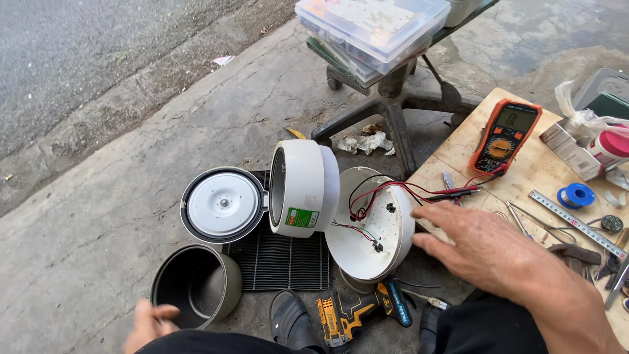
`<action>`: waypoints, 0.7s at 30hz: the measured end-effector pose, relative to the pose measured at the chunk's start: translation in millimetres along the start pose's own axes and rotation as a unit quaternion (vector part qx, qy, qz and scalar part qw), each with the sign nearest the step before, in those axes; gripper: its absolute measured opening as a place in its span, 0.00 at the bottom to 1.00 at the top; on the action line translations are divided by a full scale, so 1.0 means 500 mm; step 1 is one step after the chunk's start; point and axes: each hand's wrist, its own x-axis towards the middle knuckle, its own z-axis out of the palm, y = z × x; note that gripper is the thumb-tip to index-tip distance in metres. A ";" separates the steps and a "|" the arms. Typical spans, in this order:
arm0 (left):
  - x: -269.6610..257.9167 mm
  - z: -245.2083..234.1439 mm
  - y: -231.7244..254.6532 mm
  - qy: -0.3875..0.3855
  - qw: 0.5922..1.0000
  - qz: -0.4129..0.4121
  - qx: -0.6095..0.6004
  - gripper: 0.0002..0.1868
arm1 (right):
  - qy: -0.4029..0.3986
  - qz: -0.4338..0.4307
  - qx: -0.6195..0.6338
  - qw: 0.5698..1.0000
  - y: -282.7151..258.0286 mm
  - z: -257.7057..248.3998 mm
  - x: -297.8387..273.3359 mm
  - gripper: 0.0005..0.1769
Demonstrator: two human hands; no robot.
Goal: The person disassembles a white rice cooker, removing the inner pot and lid. They then remove a heating element from the cooker's base, inspect it, and attempt to reinstall it into the appliance.
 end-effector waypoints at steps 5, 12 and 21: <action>-0.024 -0.081 0.288 -0.104 0.949 0.176 -0.239 0.48 | 0.107 -0.126 0.005 0.986 0.017 0.056 -0.052 0.32; -0.332 -0.055 0.660 -0.100 0.916 0.387 0.001 0.18 | 0.068 -0.110 -0.005 0.992 0.019 0.118 -0.026 0.30; -0.203 0.060 0.629 -0.002 0.890 0.457 0.017 0.20 | -0.074 0.005 -0.084 0.994 0.054 0.136 0.059 0.34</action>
